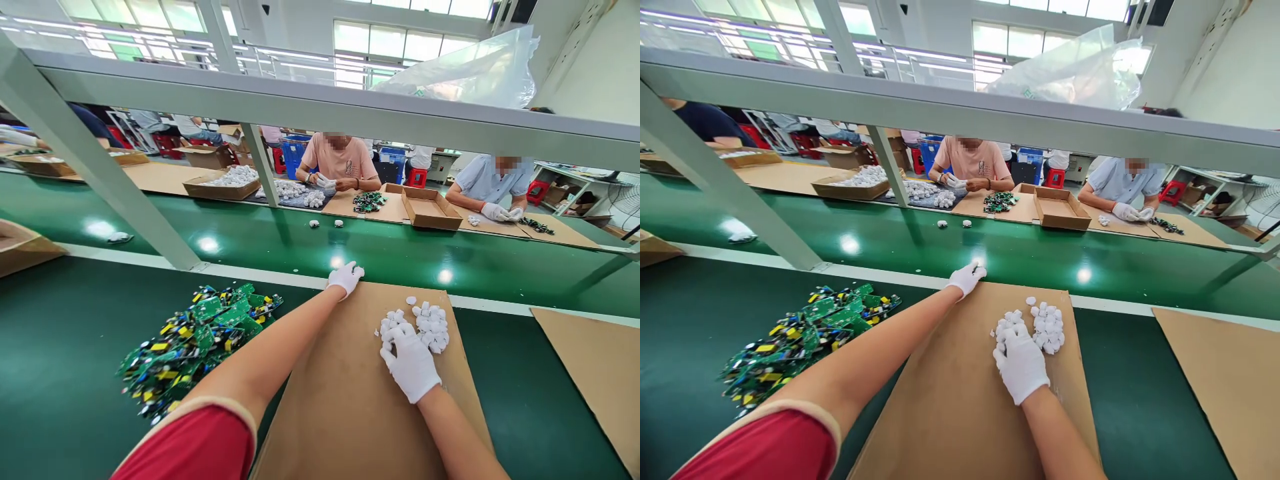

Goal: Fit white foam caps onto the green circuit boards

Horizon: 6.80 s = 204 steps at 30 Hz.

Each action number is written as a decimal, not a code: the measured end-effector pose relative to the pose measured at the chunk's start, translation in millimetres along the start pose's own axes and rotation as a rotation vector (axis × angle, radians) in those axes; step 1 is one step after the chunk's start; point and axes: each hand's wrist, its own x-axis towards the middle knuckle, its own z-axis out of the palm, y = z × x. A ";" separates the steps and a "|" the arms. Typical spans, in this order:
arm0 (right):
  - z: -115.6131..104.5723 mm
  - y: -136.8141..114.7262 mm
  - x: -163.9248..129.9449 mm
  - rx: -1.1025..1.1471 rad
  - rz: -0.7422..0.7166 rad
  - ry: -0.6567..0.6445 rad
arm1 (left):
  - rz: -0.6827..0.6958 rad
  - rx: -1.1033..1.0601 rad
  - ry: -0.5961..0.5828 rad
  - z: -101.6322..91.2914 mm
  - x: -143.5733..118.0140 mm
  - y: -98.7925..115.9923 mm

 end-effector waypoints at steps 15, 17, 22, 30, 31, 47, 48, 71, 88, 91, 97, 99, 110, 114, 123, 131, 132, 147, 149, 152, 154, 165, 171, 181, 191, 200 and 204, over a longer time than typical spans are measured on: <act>-5.0 -0.8 -6.3 0.022 0.024 -0.089 | 0.277 0.231 -0.338 -67.9 -114.6 -9.2; -1.9 -1.8 -6.0 -0.059 0.039 -0.106 | 0.326 0.420 -0.397 -89.7 -136.8 -20.3; 3.7 -0.8 -2.2 -0.076 -0.021 -0.123 | 0.211 0.802 -0.240 -131.4 -157.7 -49.2; -1.5 0.4 -10.6 0.192 -0.030 -0.220 | 0.035 0.899 -0.281 -144.3 -135.6 -71.6; -3.2 2.5 -9.7 0.220 -0.028 -0.203 | 0.026 0.898 -0.292 -144.1 -132.4 -71.5; 6.7 -55.8 -27.9 0.002 -0.426 -0.465 | 0.112 0.857 -0.272 -142.2 -136.8 -70.9; 5.7 -55.8 -27.7 -0.003 -0.381 -0.461 | 0.121 0.863 -0.273 -142.4 -139.5 -71.4; -3.4 -67.0 -26.7 -0.034 -0.424 -0.590 | -0.216 -1.543 -0.201 -74.7 -171.3 4.6; 4.4 -64.4 -19.1 -0.072 -0.361 -0.421 | -0.350 -1.813 -0.376 -21.5 -172.6 12.6; 8.6 -64.0 -21.6 -0.061 -0.418 -0.388 | -0.377 -1.835 -0.422 -17.5 -174.4 7.6; 12.5 -61.9 -18.8 -0.082 -0.431 -0.283 | -0.400 -1.788 -0.402 -16.5 -172.9 2.4; 15.8 -56.7 -14.5 -0.091 -0.371 -0.202 | -0.394 -1.765 -0.402 -17.0 -171.9 2.1; 0.0 -29.4 -18.2 1.079 0.271 -0.048 | -0.431 -1.624 -0.241 -12.0 -172.6 7.2; -7.5 -34.6 -19.6 1.331 0.240 -0.093 | -0.354 -1.621 -0.301 3.3 -180.1 11.5; -7.4 -28.5 -11.1 1.346 0.344 0.063 | -0.253 -1.354 -0.440 20.7 -187.1 10.2; -10.3 -27.2 -14.1 1.251 0.305 0.085 | -0.342 -1.484 -0.409 13.3 -186.7 11.3; -10.0 -27.3 -14.2 1.224 0.291 0.109 | -0.348 -1.490 -0.375 12.8 -186.8 10.9; -5.8 -26.9 -12.9 0.545 -0.063 0.226 | -0.198 -1.403 -0.171 26.5 -192.9 12.2; -2.5 -27.1 -13.5 0.453 -0.098 0.244 | -0.154 -1.355 -0.111 29.2 -196.0 13.2; 1.4 -27.2 -13.4 0.314 -0.113 0.295 | -0.131 -1.282 -0.096 28.8 -199.8 16.8; 1.8 -26.9 -12.7 0.255 -0.124 0.292 | -0.145 -1.267 -0.126 24.5 -200.3 19.5; -3.7 -25.5 -12.3 0.297 -0.216 0.269 | -0.226 -1.434 -0.400 7.4 -195.1 24.8; 3.6 -24.5 -9.5 0.125 -0.297 0.342 | -0.181 -1.343 -0.377 14.5 -193.9 26.0; 5.1 -27.5 -9.7 0.167 -0.317 0.311 | -0.184 -1.297 -0.396 13.9 -197.9 26.9; -3.3 -29.0 -12.6 0.506 -0.211 0.024 | -0.260 -1.302 -0.407 17.1 -191.4 19.5; 1.2 -27.8 -10.3 0.622 0.099 -0.167 | -0.262 -1.382 -0.488 16.5 -194.1 19.9; -1.8 -30.4 -10.6 0.503 0.093 -0.110 | -0.176 -1.395 -0.451 16.9 -196.7 21.7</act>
